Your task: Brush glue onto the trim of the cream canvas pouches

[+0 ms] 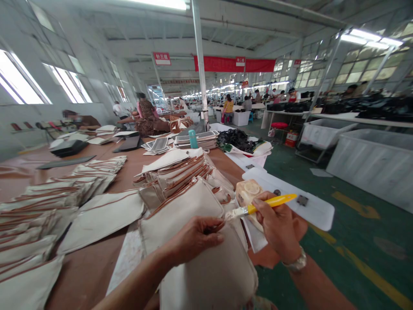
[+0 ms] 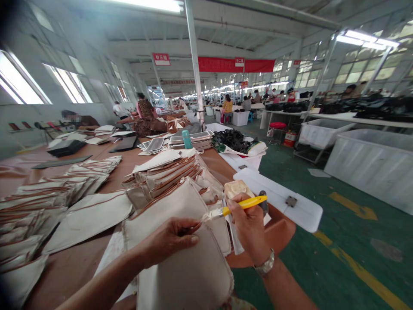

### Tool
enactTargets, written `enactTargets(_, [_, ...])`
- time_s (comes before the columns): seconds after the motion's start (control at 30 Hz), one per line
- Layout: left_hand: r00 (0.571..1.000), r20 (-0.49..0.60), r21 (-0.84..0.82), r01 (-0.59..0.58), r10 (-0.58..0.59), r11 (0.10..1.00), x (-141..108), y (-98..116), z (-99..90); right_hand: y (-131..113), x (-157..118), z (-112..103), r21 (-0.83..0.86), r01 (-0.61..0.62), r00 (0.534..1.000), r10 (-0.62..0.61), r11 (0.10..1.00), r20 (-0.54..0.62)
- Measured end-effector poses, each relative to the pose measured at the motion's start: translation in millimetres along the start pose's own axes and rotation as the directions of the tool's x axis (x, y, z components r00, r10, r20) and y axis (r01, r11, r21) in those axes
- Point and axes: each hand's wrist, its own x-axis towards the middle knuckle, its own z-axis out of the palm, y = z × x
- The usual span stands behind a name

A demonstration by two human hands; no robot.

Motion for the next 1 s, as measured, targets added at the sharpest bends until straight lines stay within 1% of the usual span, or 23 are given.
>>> enactTargets(0.1, [0.999, 0.034, -0.054, 0.016, -0.014, 0.998, -1, 0, 1.1, -5, 0, -4, -0.011, 0.046, 0.998, -0.047, 0.999, -0.038])
enactTargets(0.17, [0.998, 0.058, -0.064, 0.017, -0.013, 0.998, -2, 0, 2.6, -7, -3, -4, -0.02, 0.038, 0.999, -0.038, 0.999, -0.001])
enactTargets(0.23, [0.997, 0.075, -0.037, 0.008, -0.005, 0.999, -3, 1, 4.4, -6, -6, -4, -0.054, 0.027, 0.999, -0.026, 0.998, 0.034])
enactTargets(0.27, [0.997, 0.082, -0.009, -0.002, 0.003, 1.0, -4, 2, 5.2, -4, -6, -5, -0.072, 0.032, 0.999, -0.03, 0.997, 0.028])
enactTargets(0.33, [0.996, 0.082, 0.074, -0.037, 0.031, 0.997, -7, 3, 6.6, -3, -7, -8, -0.087, 0.053, 0.998, -0.055, 0.995, -0.021])
enactTargets(0.4, [0.995, 0.045, 0.217, -0.096, 0.088, 0.972, -12, 4, 8.0, -6, -6, -13, -0.071, 0.064, 0.995, -0.069, 0.995, -0.068])
enactTargets(0.43, [0.991, 0.018, 0.313, -0.131, 0.132, 0.941, -15, 4, 8.9, -9, -5, -15, -0.054, 0.064, 0.994, -0.068, 0.997, -0.081])
enactTargets(0.47, [0.982, -0.007, 0.419, -0.168, 0.188, 0.893, -18, 4, 10.1, -14, -4, -17, -0.034, 0.058, 0.994, -0.061, 0.998, -0.086])
enactTargets(0.5, [0.967, -0.02, 0.527, -0.205, 0.253, 0.825, -21, 4, 11.6, -19, -4, -17, -0.013, 0.051, 0.995, -0.052, 0.999, -0.087])
enactTargets(0.57, [0.923, -0.002, 0.721, -0.265, 0.385, 0.64, -28, 5, 15.2, -28, -5, -15, 0.023, 0.038, 0.995, -0.035, 0.999, -0.091])
enactTargets(0.63, [0.862, 0.069, 0.852, -0.313, 0.502, 0.42, -34, 7, 18.6, -35, -10, -10, 0.057, 0.004, 0.996, 0.001, 0.998, -0.085])
enactTargets(0.67, [0.828, 0.114, 0.89, -0.331, 0.549, 0.314, -36, 8, 19.8, -37, -14, -7, 0.071, -0.019, 0.997, 0.025, 0.997, -0.073])
enactTargets(0.7, [0.794, 0.156, 0.911, -0.346, 0.588, 0.226, -38, 9, 20.5, -39, -18, -5, 0.081, -0.044, 0.998, 0.048, 0.996, -0.047])
enactTargets(0.73, [0.764, 0.19, 0.92, -0.357, 0.617, 0.159, -40, 11, 20.6, -40, -23, -4, 0.085, -0.068, 0.998, 0.07, 0.994, -0.01])
enactTargets(0.8, [0.727, 0.225, 0.927, -0.364, 0.649, 0.086, -42, 15, 19.5, -42, -35, -8, 0.061, -0.103, 0.991, 0.097, 0.993, 0.089])
enactTargets(0.83, [0.718, 0.228, 0.93, -0.361, 0.658, 0.071, -44, 16, 18.5, -43, -40, -12, 0.029, -0.102, 0.986, 0.097, 0.994, 0.134])
enactTargets(0.9, [0.713, 0.232, 0.932, -0.357, 0.661, 0.057, -46, 18, 16.8, -49, -47, -21, -0.028, -0.092, 0.974, 0.096, 0.995, 0.204])
enactTargets(0.93, [0.712, 0.234, 0.933, -0.356, 0.662, 0.053, -46, 19, 16.2, -53, -49, -25, -0.044, -0.078, 0.975, 0.085, 0.996, 0.207])
enactTargets(0.97, [0.708, 0.236, 0.933, -0.356, 0.665, 0.048, -47, 19, 15.9, -57, -50, -27, -0.046, -0.054, 0.981, 0.061, 0.997, 0.183])
enactTargets(1.0, [0.702, 0.239, 0.933, -0.359, 0.671, 0.042, -47, 19, 15.9, -61, -50, -27, -0.036, -0.023, 0.991, 0.028, 0.999, 0.129])
